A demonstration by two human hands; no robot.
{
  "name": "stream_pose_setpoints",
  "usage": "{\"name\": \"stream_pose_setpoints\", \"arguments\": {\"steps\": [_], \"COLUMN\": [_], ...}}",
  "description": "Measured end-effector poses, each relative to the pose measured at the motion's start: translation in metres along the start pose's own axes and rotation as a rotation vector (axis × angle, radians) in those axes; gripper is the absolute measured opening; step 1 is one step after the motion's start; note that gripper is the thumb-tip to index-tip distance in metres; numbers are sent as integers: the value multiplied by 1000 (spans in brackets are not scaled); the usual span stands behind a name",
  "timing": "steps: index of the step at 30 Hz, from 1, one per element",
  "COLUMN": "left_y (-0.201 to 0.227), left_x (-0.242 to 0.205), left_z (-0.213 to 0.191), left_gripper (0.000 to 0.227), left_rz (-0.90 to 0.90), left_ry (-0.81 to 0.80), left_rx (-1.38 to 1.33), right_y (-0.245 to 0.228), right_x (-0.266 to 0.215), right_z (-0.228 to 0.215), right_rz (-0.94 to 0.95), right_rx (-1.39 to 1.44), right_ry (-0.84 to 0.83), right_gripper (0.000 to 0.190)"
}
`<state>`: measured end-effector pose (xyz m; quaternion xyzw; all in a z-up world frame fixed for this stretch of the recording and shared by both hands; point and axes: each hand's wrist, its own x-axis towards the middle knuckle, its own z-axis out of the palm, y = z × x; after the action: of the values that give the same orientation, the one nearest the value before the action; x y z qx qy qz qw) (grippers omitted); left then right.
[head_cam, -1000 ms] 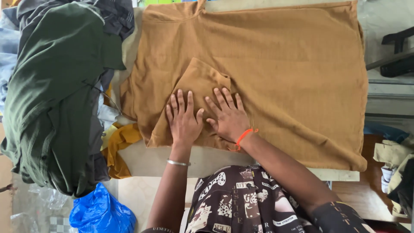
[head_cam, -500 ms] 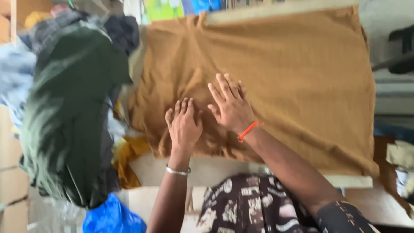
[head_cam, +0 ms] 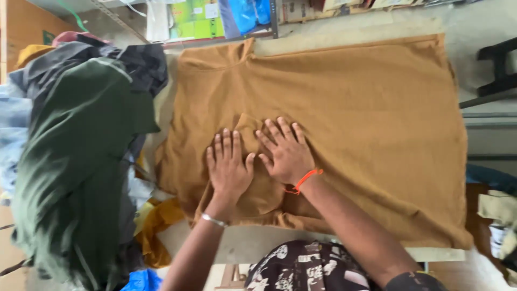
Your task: The recorder folds a brown button-down shirt on a table in a warehouse.
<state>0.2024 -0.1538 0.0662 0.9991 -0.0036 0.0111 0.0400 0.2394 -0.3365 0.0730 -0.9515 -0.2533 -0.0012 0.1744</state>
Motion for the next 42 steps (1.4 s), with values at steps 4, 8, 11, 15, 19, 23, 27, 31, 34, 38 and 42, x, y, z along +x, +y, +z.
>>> {"name": "stream_pose_setpoints", "arguments": {"steps": [4, 8, 11, 15, 19, 23, 27, 31, 34, 38, 42], "left_y": [-10, -94, -141, -182, -222, -267, -322, -180, -164, -183, -167], "left_x": [67, 186, 280, 321, 366, 368, 450, 362, 357, 355, 338], "left_z": [-61, -48, -23, 14, 74, 143, 190, 26, 16, 42, 18], "left_gripper": [63, 45, 40, 50, 65, 59, 43, 67, 63, 41, 24], "left_rz": [27, 84, 107, -181, -260, -274, 482, -223, -274, -182, -150], "left_ry": [-24, 104, 178, 18, -445, -590, -517, -533, -527, -421, -239], "left_rx": [23, -52, -39, 238, -106, -166, 340, -92, 11, -412, -796], "right_y": [0, 4, 7, -7, 7, -3, 0, 1, 1, 0, 0], "right_x": [1, -7, -3, 4, 7, -2, 1, 2, -3, -3, -2], "right_z": [-7, -1, 5, 2, -3, 2, -4, -3, 2, 3, 3], "right_rz": [16, 40, 21, 33, 46, 51, 44, 29, 30, 32, 26], "right_rx": [8, 30, 63, 84, 24, 56, 33, 26, 24, 20, -12], "right_ry": [-24, -33, 36, -6, -47, -24, 13, 35, 41, 19, 3], "right_gripper": [60, 61, 60, 59, 61, 59, 58, 59, 57, 57, 59]}}
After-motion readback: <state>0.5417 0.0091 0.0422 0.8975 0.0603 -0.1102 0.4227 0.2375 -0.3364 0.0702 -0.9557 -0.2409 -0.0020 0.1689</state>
